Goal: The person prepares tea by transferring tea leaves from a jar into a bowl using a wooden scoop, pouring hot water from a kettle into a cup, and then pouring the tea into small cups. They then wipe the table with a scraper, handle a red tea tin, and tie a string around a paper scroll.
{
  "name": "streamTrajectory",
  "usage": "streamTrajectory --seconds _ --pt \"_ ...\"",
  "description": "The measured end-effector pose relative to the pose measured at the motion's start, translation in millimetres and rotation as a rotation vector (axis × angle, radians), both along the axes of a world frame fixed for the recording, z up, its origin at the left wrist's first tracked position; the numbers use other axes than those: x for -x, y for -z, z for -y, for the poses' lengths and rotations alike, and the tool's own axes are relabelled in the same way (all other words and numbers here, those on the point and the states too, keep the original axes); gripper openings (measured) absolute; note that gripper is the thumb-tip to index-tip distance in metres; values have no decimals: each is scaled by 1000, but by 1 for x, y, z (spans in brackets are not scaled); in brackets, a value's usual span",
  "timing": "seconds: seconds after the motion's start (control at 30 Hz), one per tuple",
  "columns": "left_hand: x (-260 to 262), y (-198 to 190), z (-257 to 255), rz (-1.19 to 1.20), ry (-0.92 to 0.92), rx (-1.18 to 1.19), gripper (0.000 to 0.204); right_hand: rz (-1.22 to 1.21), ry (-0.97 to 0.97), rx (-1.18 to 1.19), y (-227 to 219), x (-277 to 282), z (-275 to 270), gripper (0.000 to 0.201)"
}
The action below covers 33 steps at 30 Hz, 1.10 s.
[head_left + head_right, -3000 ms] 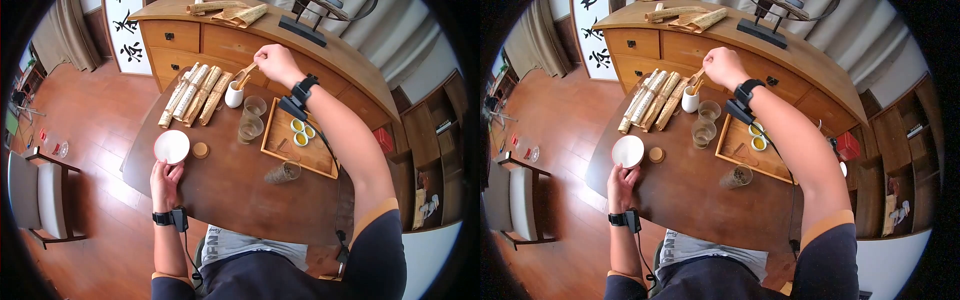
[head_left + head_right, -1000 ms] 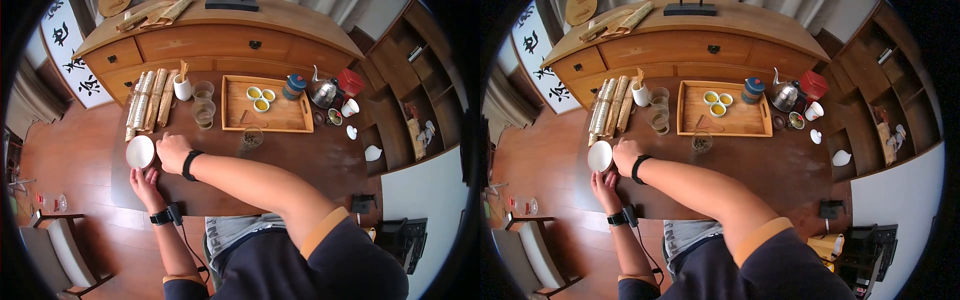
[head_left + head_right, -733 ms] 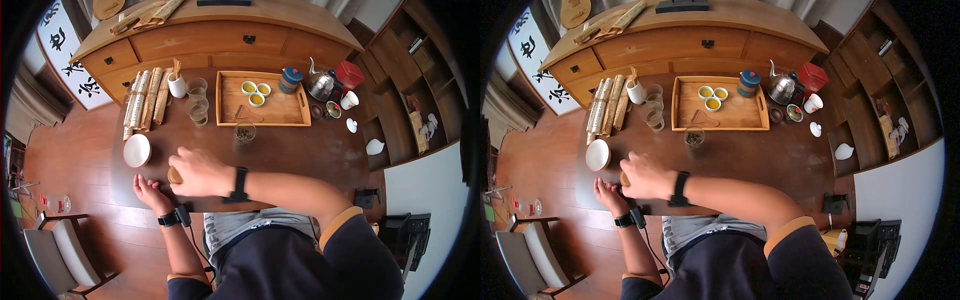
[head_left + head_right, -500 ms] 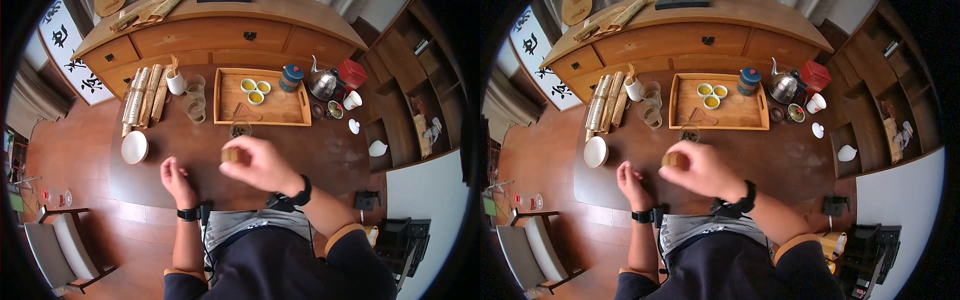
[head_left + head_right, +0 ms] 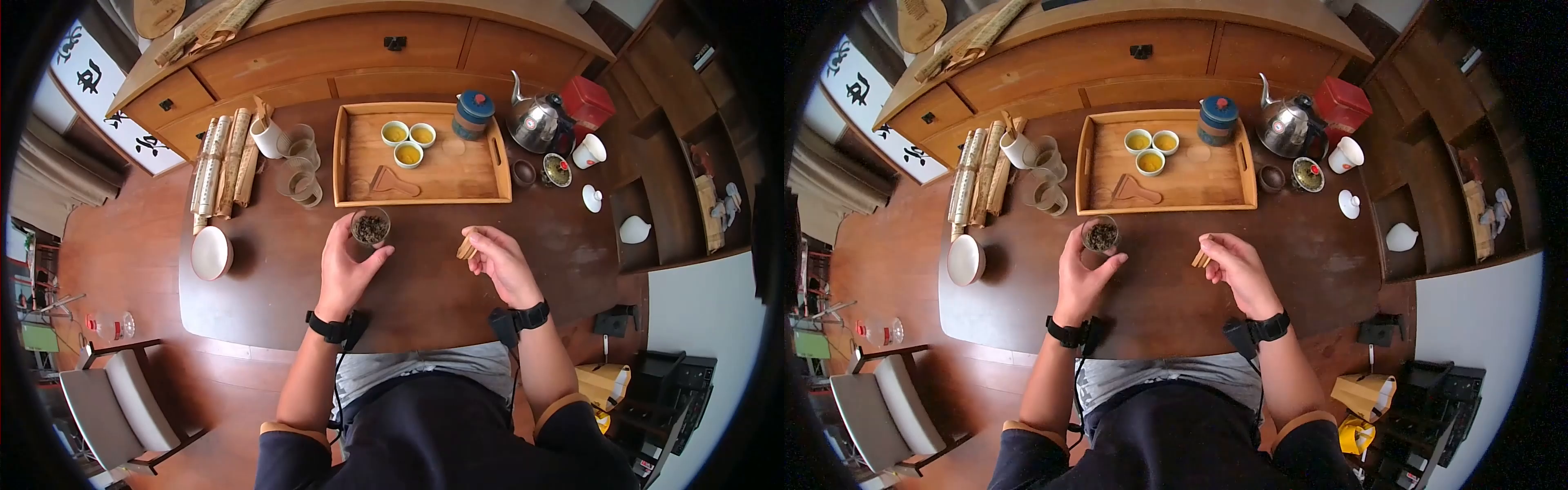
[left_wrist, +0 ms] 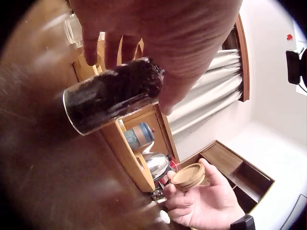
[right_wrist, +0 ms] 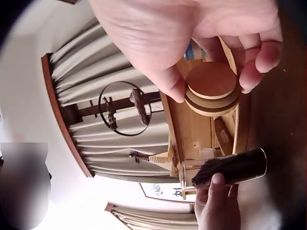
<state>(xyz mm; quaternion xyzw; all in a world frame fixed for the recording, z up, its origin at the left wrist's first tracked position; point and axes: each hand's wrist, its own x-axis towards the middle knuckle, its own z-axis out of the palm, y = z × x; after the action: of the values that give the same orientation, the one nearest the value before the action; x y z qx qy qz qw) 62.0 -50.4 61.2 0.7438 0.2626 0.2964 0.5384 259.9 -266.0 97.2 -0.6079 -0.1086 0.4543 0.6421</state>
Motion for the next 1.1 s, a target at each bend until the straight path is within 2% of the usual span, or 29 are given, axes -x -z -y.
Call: streamTrajectory --seconds 0.07,0.17,0.3,0.47,0.57,0.73,0.9,1.1 --pt "-3 7 -1 15 -7 131 66 -92 -12 -40 13 -6 2 27" --pt "-1 -3 2 27 18 18 65 -172 -15 -83 30 -14 5 28" --pt "4 -58 11 107 194 -214 68 -220 -40 -126 45 -20 9 31" --pt "3 -114 31 327 372 -161 59 -274 -46 -149 53 -26 12 34" --pt "-2 -140 55 320 408 -200 42 -265 -52 -148 57 -27 16 35" --pt "-1 -151 68 286 372 -146 33 -256 -69 -178 58 -26 17 35" --pt "11 -172 62 175 440 -113 26 -232 -66 -164 59 -25 16 36" --pt "15 -172 61 186 451 -141 23 -215 -73 -151 61 -25 16 40"
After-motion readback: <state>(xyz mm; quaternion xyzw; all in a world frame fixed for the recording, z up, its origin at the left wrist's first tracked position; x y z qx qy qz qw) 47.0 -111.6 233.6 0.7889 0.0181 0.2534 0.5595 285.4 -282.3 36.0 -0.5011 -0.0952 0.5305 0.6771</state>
